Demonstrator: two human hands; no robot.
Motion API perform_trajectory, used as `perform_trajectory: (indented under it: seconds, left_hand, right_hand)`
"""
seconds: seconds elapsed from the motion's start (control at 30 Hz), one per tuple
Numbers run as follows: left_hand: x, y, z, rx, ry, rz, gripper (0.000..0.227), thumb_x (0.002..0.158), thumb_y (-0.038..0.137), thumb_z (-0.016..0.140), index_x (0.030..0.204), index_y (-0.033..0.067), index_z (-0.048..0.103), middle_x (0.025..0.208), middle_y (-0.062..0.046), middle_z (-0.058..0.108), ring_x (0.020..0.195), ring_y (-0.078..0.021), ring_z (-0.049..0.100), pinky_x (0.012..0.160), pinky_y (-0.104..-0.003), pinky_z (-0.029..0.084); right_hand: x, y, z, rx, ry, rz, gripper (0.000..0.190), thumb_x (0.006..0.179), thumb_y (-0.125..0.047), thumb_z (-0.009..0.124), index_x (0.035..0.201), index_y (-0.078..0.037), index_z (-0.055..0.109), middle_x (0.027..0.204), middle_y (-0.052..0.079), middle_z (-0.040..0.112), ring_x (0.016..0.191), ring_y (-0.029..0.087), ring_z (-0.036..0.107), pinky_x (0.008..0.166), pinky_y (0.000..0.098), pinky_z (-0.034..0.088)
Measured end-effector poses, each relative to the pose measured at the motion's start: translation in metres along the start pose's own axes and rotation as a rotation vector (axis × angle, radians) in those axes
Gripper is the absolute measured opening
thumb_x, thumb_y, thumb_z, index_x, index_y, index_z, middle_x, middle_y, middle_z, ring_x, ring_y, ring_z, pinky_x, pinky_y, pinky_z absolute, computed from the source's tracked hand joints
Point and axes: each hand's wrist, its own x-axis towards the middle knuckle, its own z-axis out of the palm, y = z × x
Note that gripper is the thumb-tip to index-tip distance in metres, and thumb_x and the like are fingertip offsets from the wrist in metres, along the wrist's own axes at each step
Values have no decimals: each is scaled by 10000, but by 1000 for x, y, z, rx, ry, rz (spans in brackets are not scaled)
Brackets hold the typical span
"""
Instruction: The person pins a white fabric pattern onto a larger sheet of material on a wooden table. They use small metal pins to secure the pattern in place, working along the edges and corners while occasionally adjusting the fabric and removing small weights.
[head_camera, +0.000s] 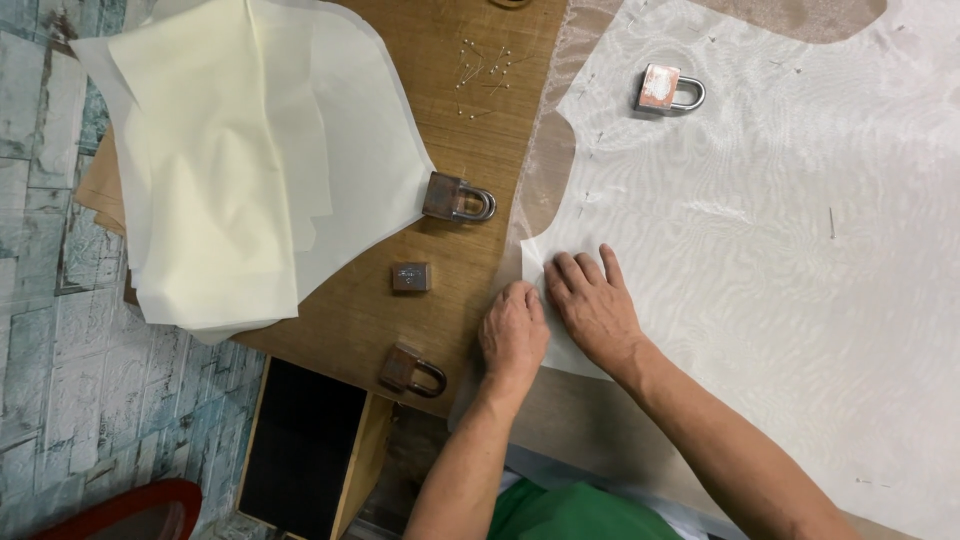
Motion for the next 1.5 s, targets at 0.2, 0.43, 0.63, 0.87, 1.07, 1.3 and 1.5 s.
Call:
perform_trajectory:
  seconds: [0.2,0.43,0.63,0.87,1.07,1.3,1.5]
  left_hand:
    - [9,-2,12,68,75,48,227,1017,338,477,1043,186,644,926,-138,716,869,-399,737,728,-533,578]
    - [-3,-17,11,148,227,223,297,1035,368,494,1160,169,676,980,-107,728,891,-340,743,702,-474,592]
    - [-27,-70,20,456,529,666,539,1018,264,516,1505,34,506,1542,-223,495,1403,-424,475,1125,-542,389]
    - [-25,-95,31,511,311,597,720,940,351,563,1558,18,406,1614,-227,390,1495,-463,328,1204,-608,242]
    - [-25,-76,26,541,410,637,661,946,380,551,1505,34,478,1584,-211,454,1472,-445,406,1201,-596,309]
    - [-4,47,44,321,280,1104,277,964,221,605,1207,98,657,1114,-81,641,1053,-300,603,952,-455,468]
    - [3,186,145,320,260,1150,88,911,231,698,868,159,669,752,16,564,751,-216,639,673,-375,517]
  right_hand:
    - [-1,0,-6,-44,-12,-22,416,1034,-275,472,1423,-148,543,1381,90,502,1282,276,494,1226,599,245]
    - [-6,0,-3,7,-36,-7,471,1024,-300,472,1467,-144,516,1426,93,495,1325,280,479,1236,600,215]
    - [-16,-16,-3,39,64,24,555,1029,-419,502,1519,-161,485,1507,111,490,1375,312,455,1230,599,223]
    - [-16,-16,9,19,102,2,576,1029,-435,498,1513,-122,492,1541,156,497,1361,377,489,1181,618,299]
    - [-39,-4,-28,44,161,118,572,1044,-450,508,1489,-91,503,1539,168,503,1336,375,512,1189,587,290]
    - [-156,76,-27,-37,275,512,461,972,-339,616,1350,-77,605,1414,169,614,1268,371,581,1134,600,357]
    - [-221,139,-28,-124,143,775,499,978,-424,597,1417,-188,589,1440,72,603,1369,279,531,1200,562,307]
